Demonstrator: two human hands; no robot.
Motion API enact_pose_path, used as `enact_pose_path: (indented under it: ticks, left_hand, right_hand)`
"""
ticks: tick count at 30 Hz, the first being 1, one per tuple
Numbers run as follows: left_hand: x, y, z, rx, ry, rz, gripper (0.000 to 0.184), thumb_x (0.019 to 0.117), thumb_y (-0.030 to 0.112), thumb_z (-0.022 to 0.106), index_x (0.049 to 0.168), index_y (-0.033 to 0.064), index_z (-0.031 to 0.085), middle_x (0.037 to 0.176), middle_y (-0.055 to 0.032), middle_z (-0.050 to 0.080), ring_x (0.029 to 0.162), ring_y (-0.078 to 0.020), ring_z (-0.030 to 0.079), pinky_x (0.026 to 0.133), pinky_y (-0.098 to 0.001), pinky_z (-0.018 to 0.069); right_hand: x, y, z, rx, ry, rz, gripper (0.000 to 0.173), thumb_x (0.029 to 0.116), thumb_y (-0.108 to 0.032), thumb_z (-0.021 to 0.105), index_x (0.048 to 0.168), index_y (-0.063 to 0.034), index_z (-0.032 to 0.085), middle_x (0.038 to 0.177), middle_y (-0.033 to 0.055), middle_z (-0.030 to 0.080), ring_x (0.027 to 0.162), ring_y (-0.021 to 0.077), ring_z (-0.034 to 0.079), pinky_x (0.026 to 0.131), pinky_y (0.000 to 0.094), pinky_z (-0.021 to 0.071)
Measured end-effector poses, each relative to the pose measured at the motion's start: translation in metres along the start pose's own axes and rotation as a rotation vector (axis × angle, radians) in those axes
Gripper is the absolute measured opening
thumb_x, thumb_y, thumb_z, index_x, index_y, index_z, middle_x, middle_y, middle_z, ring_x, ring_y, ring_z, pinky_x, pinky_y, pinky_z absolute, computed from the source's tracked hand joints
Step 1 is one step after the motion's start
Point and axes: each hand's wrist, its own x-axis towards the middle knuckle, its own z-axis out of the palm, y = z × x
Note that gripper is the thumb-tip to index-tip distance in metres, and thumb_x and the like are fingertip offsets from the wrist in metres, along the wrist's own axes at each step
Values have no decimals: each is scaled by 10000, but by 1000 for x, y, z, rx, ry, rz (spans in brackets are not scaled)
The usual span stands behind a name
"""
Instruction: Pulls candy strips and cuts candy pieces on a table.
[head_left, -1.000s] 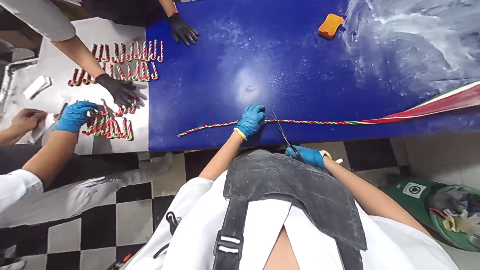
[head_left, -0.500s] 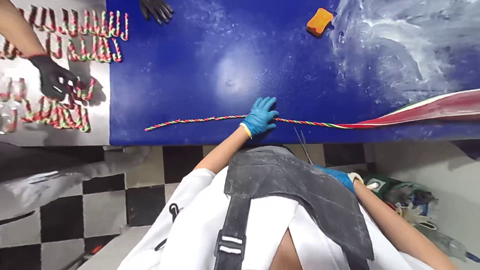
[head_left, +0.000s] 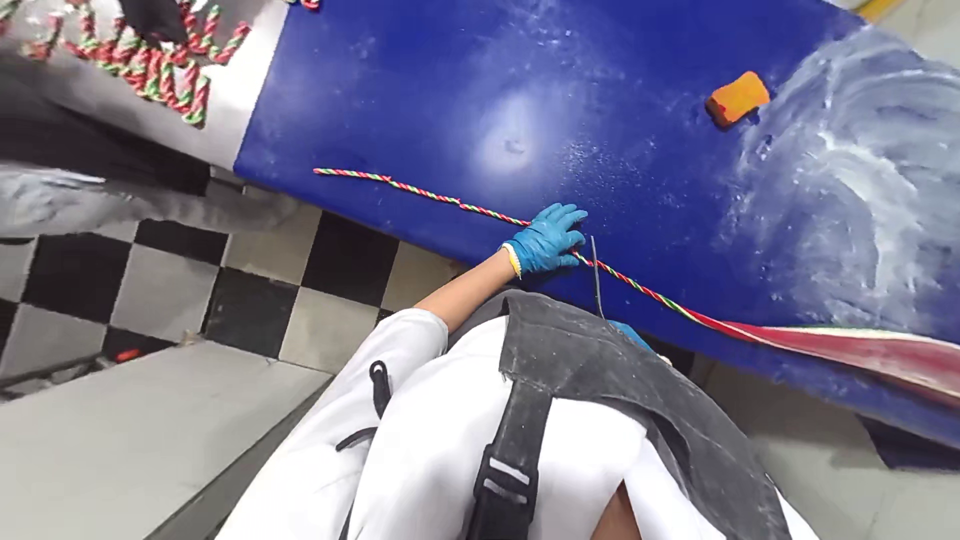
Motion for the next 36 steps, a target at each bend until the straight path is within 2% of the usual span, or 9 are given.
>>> enact_pose_path:
  ticks: [4,7,10,14,19,25,31,34,36]
  left_hand:
    - [-51,-37,-60,50,193,-251,576,945,595,613,1349,188,664,1547,-127,497,1493,-327,376,1247,-546,267]
    - [-109,-94,-107,155,255,-476,562,975,583,564,1367,189,650,1540,-141,504,1488,-354,383,1244,-579,249]
    - [-163,-137,-141,221,192,-598,554,933,600,609,1338,228,672,1530,-145,514,1491,-379,368,1241,-603,216]
    - [-207,-166,-159,276,178,-714,627,848,598,726,1363,247,656,1548,-177,482,1490,-412,354,1228,-645,200]
    - [-259,-210,-176,222,277,-914,705,1011,661,379,1527,193,489,1620,-238,362,1525,-469,267,1209,-707,152]
    - [-278,-245,-164,266,361,-862,729,1045,616,281,1588,142,391,1667,-264,246,1566,-464,148,1241,-673,53]
    - [-246,-242,-167,265,277,-767,731,1024,673,271,1581,222,421,1668,-259,250,1557,-482,166,1240,-683,64]
    - [-220,-224,-163,259,209,-658,753,1004,701,302,1556,214,461,1657,-237,295,1552,-458,205,1243,-677,92]
    - [-203,-201,-154,249,139,-627,840,961,773,312,1562,202,450,1657,-235,296,1549,-463,210,1237,-688,102]
  right_hand:
    - [21,34,-28,-287,68,29,419,985,-519,627,1087,-132,749,984,124,741,958,289,698,874,584,535]
    - [18,-5,-71,-577,95,199,470,967,-574,613,1135,-151,731,1080,176,731,1062,390,678,897,690,489]
    - [36,-38,-80,-751,458,147,423,972,-459,616,1208,-114,685,1147,220,717,1097,453,671,891,720,479]
    - [93,-52,-34,-659,830,-352,667,988,-553,530,1507,-135,515,1523,149,541,1418,372,492,1174,616,348]
    - [155,-59,39,-635,961,-478,856,951,-686,423,1545,-71,456,1606,176,437,1513,383,368,1242,588,245]
    - [182,-88,25,-662,1043,-368,911,926,-764,392,1549,-102,458,1635,159,396,1542,351,319,1264,557,201]
    - [201,-161,25,-794,867,-424,1069,842,-860,409,1574,-81,410,1663,170,339,1557,349,281,1264,563,196]
    - [203,-188,47,-816,846,-442,1036,877,-844,368,1569,-75,420,1656,171,354,1548,354,303,1250,570,227]
    - [202,-188,63,-798,901,-465,870,967,-743,325,1525,-98,497,1618,146,431,1517,340,373,1228,571,273]
